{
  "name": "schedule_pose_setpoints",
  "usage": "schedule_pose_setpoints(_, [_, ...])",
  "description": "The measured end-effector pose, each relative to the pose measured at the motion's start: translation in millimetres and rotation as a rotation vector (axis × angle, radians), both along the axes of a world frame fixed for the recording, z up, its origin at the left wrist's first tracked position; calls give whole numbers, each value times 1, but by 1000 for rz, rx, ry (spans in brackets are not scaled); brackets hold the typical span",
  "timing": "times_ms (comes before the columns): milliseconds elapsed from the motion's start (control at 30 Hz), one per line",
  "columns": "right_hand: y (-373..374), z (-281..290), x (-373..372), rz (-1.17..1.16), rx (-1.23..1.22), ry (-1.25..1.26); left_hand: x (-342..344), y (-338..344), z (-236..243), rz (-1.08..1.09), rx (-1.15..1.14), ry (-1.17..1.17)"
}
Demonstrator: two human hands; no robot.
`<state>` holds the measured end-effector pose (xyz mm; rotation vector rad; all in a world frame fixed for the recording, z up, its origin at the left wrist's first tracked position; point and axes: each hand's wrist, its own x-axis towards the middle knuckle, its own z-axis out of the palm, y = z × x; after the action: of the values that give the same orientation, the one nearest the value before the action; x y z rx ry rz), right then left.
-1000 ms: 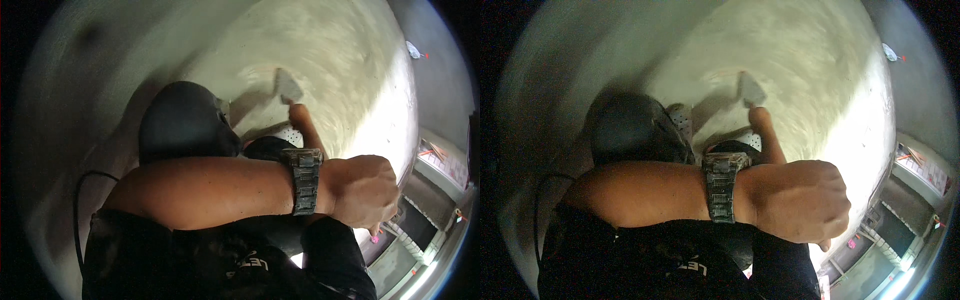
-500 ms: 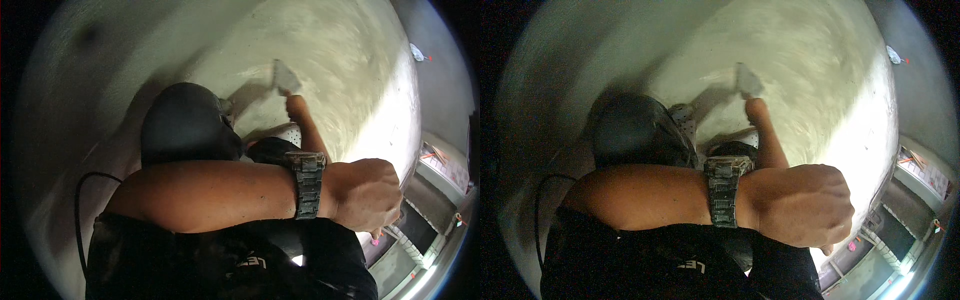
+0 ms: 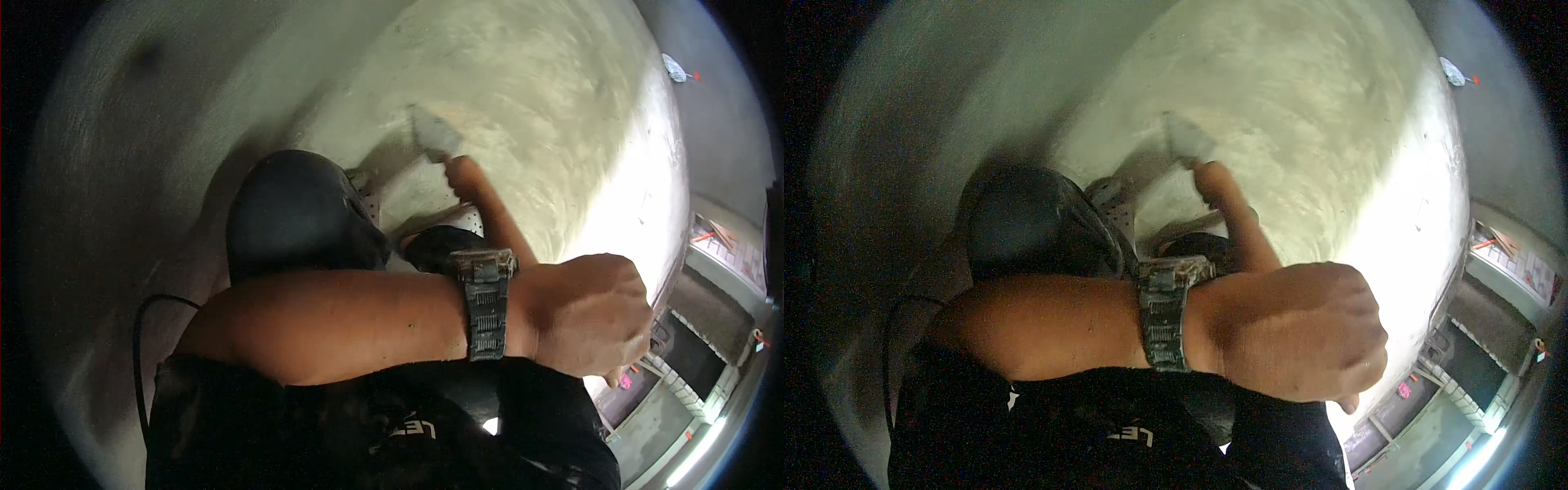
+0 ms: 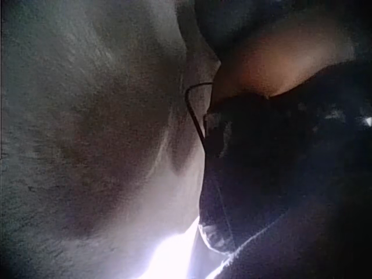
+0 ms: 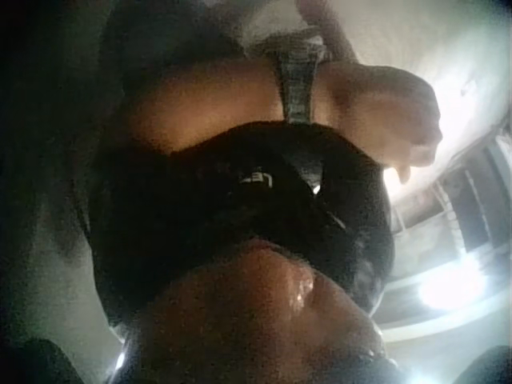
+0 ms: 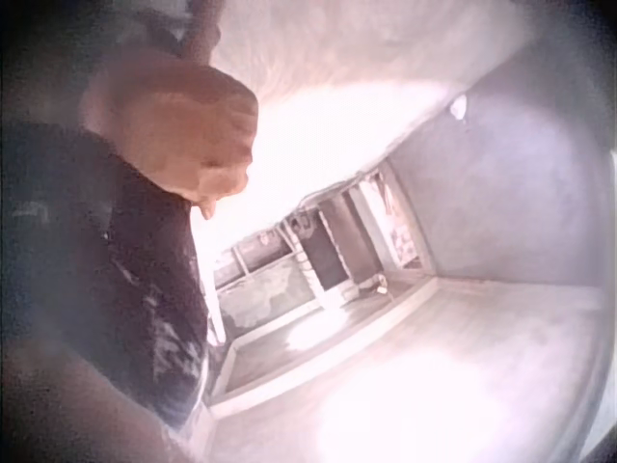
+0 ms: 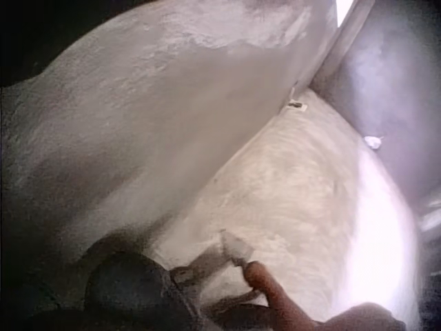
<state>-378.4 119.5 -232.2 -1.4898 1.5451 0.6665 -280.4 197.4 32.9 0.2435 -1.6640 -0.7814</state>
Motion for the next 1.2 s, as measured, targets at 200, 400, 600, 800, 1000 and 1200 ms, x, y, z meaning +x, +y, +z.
schedule_pose_setpoints(200, [-31, -92, -81, 204, -339, -65, -17, -5, 4, 154, -96, 42])
schedule_pose_setpoints(400, [18, -47, 7, 693, -406, -49, -5, -9, -11, -42, -126, -151])
schedule_pose_setpoints(600, [-22, -22, -33, 73, -347, -20, 0, 2, 2, 165, -65, 79])
schedule_pose_setpoints(800, [31, -46, 0, 526, -375, -9, -4, -9, -6, 124, -28, -46])
schedule_pose_setpoints(1000, [-26, -1, -4, 4, -148, -2, -6, 5, -1, 88, 3, 50])
schedule_pose_setpoints(1200, [10, -33, -9, 584, -389, 47, -11, -13, -8, 143, -43, 49])
